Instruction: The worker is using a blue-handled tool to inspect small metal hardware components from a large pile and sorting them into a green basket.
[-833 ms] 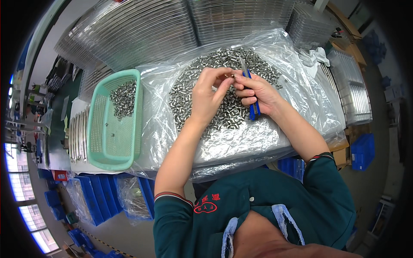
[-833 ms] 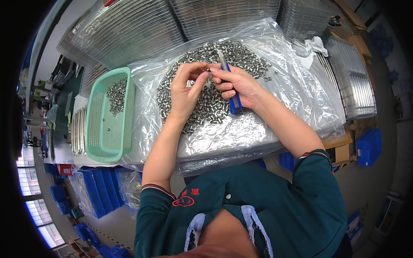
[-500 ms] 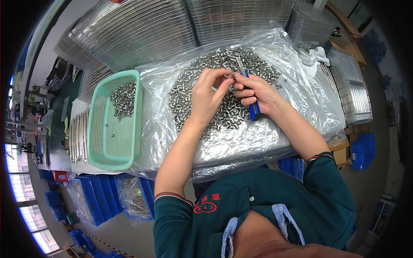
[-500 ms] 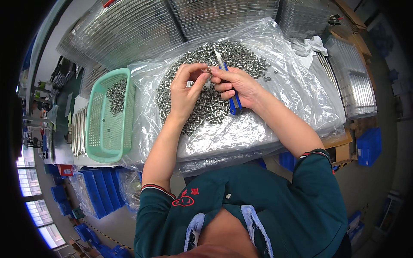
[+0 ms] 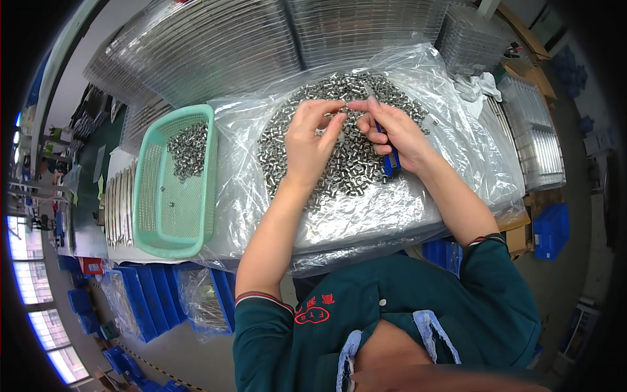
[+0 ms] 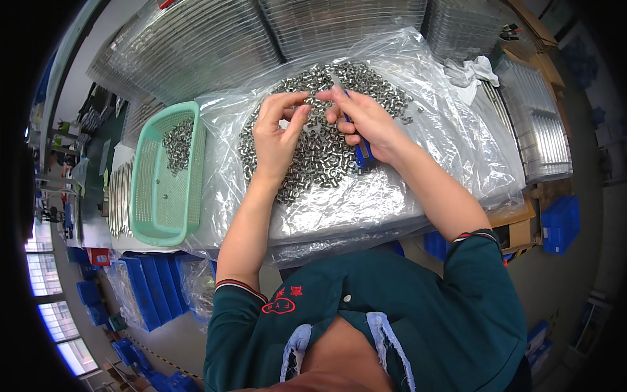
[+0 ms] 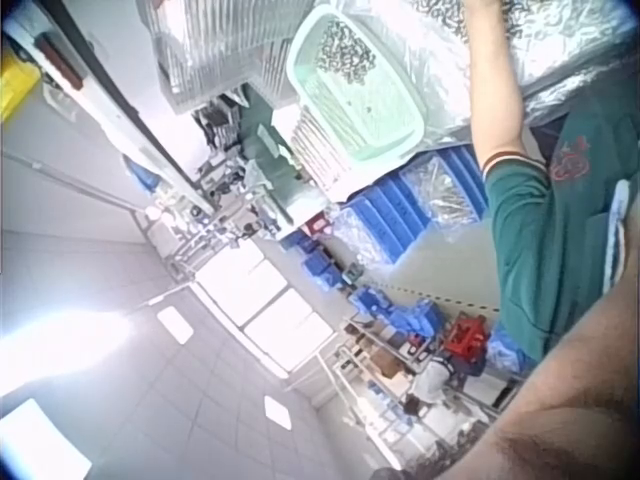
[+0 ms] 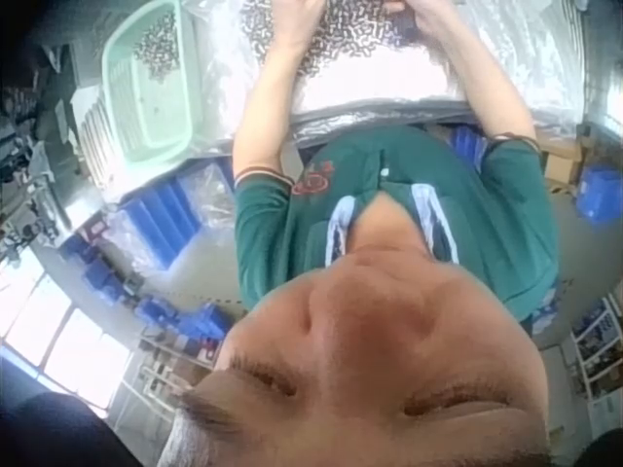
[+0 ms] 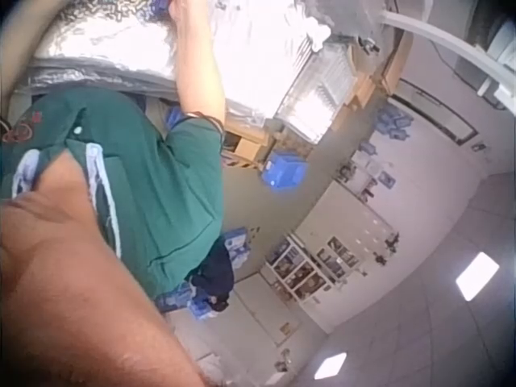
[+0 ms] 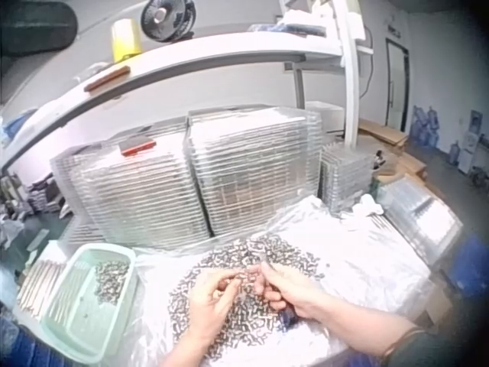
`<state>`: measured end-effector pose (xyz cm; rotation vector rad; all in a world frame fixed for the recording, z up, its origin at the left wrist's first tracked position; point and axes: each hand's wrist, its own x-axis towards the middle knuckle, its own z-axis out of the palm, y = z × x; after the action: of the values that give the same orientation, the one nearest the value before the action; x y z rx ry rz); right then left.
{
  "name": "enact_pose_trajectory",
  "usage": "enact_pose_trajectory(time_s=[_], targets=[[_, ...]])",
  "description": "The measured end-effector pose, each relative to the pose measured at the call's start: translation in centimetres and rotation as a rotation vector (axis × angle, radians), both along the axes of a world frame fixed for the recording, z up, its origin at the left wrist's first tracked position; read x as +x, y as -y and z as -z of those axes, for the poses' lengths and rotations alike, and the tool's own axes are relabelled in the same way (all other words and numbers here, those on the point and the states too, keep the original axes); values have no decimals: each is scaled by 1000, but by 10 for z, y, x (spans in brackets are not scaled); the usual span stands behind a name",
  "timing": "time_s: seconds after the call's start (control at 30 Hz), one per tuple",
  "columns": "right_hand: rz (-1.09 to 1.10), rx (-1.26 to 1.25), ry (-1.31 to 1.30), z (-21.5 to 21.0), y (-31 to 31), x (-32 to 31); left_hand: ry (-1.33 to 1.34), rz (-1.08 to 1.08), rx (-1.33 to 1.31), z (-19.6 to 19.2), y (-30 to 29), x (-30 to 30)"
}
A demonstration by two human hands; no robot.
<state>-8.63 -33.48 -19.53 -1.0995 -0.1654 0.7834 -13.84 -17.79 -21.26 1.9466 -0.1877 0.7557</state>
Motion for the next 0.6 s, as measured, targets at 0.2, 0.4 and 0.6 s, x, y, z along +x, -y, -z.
enact_pose_trajectory(time_s=[0.2, 0.4, 0.6], targets=[[141, -264, 513, 1, 7, -1, -59, -123, -4, 1, -4, 4], [225, -647, 1285, 8, 3, -4, -53, -133, 63, 5, -4, 5], [261, -742, 1345, 8, 3, -6, -9, -142, 257, 4, -6, 4]])
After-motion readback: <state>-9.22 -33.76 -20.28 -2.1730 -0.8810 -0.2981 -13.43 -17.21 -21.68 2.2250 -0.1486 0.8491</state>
